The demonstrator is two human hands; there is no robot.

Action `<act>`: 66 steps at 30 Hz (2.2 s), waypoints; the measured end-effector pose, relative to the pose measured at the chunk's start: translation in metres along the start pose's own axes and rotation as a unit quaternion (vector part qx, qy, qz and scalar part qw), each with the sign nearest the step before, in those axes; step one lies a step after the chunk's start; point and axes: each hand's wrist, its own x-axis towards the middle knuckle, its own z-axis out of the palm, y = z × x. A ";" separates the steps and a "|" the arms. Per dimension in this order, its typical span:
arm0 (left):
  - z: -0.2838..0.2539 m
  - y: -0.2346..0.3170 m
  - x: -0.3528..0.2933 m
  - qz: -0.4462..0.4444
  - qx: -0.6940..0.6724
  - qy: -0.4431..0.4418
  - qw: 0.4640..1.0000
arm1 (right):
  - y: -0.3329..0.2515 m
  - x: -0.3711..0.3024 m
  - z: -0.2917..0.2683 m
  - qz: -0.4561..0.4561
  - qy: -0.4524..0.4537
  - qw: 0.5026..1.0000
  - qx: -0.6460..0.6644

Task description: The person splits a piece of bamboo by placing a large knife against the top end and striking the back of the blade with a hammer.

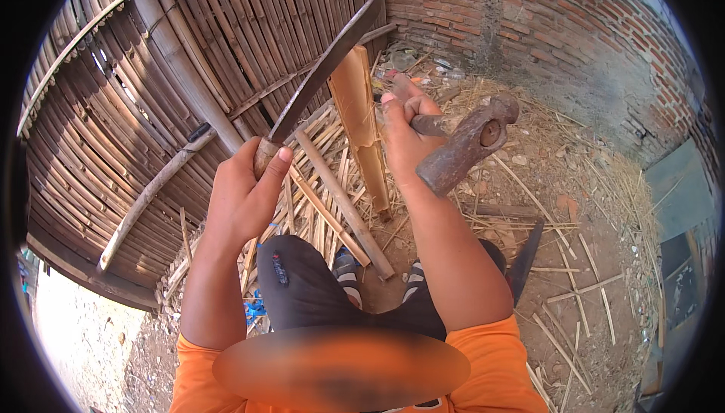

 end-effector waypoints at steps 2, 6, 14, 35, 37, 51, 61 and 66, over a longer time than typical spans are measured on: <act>-0.003 -0.004 0.005 -0.011 0.002 0.010 1.000 | -0.025 0.004 -0.015 0.037 -0.023 0.998 -0.042; -0.012 -0.002 0.013 -0.030 0.000 -0.014 0.999 | -0.078 0.036 -0.071 0.136 -0.131 0.959 -0.209; -0.017 -0.011 0.015 -0.027 0.020 0.009 0.999 | -0.139 0.075 -0.100 0.012 -0.212 0.942 -0.259; -0.021 0.000 0.008 -0.020 0.057 0.022 0.998 | -0.164 0.094 -0.049 -0.349 -0.260 0.695 -0.572; -0.020 -0.003 0.010 -0.010 0.062 0.033 0.997 | -0.161 0.095 -0.050 -0.351 -0.264 0.671 -0.598; -0.022 0.010 0.003 -0.030 0.042 -0.007 0.999 | -0.172 0.089 -0.032 -0.346 -0.157 0.768 -0.515; -0.022 0.008 0.002 -0.025 0.042 -0.009 0.999 | -0.172 0.095 -0.043 -0.358 -0.181 0.734 -0.548; -0.025 0.007 0.004 -0.030 0.056 -0.003 0.998 | -0.161 0.094 -0.044 -0.407 -0.240 0.668 -0.575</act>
